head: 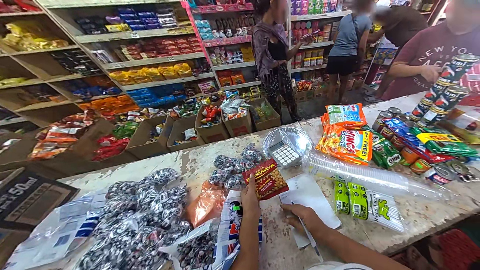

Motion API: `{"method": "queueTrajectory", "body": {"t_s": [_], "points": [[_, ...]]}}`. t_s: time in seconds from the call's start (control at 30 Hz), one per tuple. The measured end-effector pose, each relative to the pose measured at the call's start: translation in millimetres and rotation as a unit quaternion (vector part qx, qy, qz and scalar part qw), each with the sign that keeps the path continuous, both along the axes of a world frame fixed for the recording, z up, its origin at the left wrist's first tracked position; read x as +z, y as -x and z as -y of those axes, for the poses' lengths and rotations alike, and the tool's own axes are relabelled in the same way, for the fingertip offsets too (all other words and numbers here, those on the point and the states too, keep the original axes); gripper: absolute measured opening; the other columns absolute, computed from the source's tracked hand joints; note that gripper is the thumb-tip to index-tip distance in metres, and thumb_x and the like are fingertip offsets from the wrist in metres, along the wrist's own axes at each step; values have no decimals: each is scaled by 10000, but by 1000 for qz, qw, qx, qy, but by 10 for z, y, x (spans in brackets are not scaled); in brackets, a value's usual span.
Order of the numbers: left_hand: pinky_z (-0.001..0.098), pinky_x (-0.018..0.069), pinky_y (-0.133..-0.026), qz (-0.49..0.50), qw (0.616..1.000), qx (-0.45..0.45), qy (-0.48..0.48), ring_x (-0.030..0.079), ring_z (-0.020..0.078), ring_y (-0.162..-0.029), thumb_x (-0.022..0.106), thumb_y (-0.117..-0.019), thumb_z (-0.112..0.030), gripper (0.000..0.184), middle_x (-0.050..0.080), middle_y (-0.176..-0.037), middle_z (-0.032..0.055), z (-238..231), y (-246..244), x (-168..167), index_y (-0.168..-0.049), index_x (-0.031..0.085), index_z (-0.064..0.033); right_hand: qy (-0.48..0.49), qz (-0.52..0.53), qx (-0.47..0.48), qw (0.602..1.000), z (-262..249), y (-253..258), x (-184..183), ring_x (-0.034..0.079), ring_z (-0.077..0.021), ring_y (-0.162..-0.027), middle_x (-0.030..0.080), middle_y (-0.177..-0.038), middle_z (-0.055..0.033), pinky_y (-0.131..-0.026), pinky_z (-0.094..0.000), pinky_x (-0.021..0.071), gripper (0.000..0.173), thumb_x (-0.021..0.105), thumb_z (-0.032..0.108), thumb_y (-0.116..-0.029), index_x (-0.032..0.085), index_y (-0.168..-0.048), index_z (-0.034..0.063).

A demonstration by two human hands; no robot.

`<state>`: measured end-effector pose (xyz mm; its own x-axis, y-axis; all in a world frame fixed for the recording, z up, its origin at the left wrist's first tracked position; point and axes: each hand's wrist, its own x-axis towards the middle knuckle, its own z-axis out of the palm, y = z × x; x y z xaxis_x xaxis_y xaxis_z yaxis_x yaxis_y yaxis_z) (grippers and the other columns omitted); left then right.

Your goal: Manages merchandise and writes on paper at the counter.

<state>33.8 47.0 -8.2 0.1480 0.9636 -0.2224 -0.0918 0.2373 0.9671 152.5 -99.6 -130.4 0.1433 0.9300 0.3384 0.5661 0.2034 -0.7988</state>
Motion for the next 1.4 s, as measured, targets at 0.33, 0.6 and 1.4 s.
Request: {"method": "queueTrajectory", "body": {"t_s": [0.33,0.6,1.4], "points": [[278,581,-736,-2,998,-17,-60,674,76,-771,510,-1078,-317,385,680,-841,60,32,-10,-74,-1010,646,36,1,-21,16,1000,-5,27,52,696,-190,-1107,720,-1218,-108,-1041,-367,523,441,660,247,-1004,611,-1412,90],[240,614,-693,52,986,-103,-124,701,36,-718,421,-1084,-232,324,706,-775,-25,154,16,-40,-1025,641,-1,-37,-197,-21,980,9,86,183,732,-183,-1038,716,-1218,-137,-924,-351,600,619,735,241,-944,495,-1443,-37],[282,615,-658,112,969,-201,-94,704,128,-664,282,-1105,-180,405,732,-889,69,63,137,-82,-1236,582,59,-272,-427,-332,796,-171,-2649,2946,694,-199,-890,621,-1159,-141,-756,-349,613,422,553,50,-1029,419,-1428,28]]}}
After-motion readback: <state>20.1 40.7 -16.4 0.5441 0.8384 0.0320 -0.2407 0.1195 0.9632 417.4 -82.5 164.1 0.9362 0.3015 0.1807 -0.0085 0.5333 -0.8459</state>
